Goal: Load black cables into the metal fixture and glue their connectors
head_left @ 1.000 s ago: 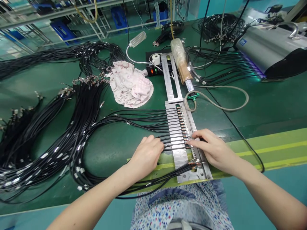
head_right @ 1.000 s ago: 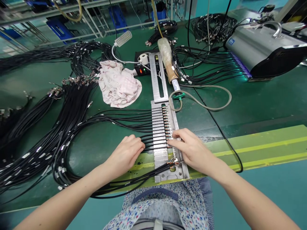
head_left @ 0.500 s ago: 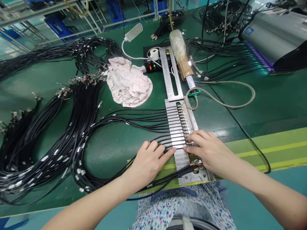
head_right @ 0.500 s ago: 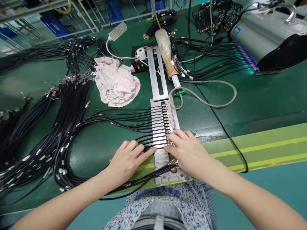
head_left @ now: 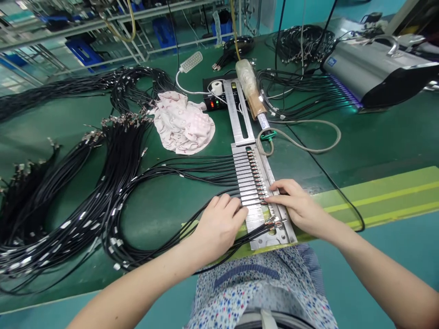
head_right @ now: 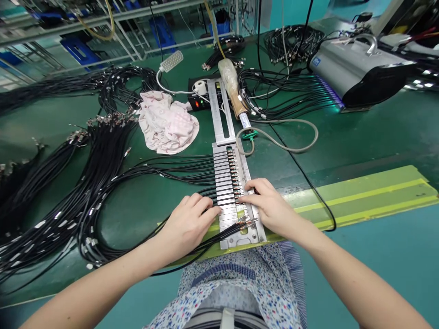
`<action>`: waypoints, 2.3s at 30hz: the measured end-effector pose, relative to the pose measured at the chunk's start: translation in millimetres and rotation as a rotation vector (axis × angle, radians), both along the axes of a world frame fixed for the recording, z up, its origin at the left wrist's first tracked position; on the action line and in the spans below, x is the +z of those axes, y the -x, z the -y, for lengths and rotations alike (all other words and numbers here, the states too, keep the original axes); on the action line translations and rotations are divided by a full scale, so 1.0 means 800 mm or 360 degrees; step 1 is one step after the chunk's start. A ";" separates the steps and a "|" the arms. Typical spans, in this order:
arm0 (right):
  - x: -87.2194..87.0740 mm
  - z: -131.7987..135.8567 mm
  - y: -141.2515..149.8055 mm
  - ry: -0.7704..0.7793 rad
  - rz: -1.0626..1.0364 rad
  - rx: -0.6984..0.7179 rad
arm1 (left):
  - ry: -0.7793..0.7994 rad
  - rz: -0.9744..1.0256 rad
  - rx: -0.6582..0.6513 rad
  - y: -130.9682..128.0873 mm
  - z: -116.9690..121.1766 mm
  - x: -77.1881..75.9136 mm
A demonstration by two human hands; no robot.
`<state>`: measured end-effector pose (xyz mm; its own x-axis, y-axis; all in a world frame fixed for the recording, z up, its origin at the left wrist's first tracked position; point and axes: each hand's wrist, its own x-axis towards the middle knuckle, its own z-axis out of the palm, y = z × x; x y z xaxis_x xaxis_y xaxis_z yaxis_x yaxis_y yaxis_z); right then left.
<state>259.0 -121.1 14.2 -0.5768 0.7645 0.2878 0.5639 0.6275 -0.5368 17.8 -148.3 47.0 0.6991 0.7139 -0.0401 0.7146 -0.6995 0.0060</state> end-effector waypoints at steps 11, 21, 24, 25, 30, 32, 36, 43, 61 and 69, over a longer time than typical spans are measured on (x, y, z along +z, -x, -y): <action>0.022 -0.014 0.032 0.0128 0.0372 0.0015 | 0.0687 0.0390 0.0166 -0.022 0.012 -0.005; 0.019 -0.005 -0.007 0.0189 -0.0116 -0.0043 | 0.1235 0.0955 0.0622 -0.006 -0.014 -0.009; 0.013 0.008 -0.004 0.0062 0.0010 0.0014 | 0.0943 0.0870 0.0606 -0.006 -0.018 -0.007; 0.011 0.012 -0.003 0.0026 0.0047 0.0025 | 0.0850 0.0811 0.0567 -0.009 -0.019 -0.006; 0.010 0.026 -0.007 0.0011 0.0068 0.0074 | 0.0610 0.0552 0.0376 -0.026 -0.019 -0.008; 0.012 0.029 -0.010 0.0021 0.0054 0.0079 | 0.0541 0.0497 0.0318 -0.031 -0.019 -0.011; 0.012 0.031 -0.016 0.0075 0.0049 0.0081 | 0.0333 0.0345 0.0205 -0.034 -0.020 -0.016; 0.012 0.026 -0.019 0.0068 0.0073 0.0060 | 0.0141 0.0148 0.0132 -0.036 -0.019 -0.020; 0.018 0.014 -0.013 -0.0028 0.0110 0.0097 | 0.0030 0.0255 0.0047 -0.037 -0.014 -0.027; 0.014 0.003 0.016 -0.0269 0.0528 0.0273 | 0.0026 0.0262 0.0071 -0.029 -0.008 -0.032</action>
<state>246.4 -123.3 25.3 -0.7746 0.6069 0.1780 0.5686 0.7915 -0.2243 40.7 -141.8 21.1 0.6649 0.7445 0.0606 0.7333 -0.6660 0.1368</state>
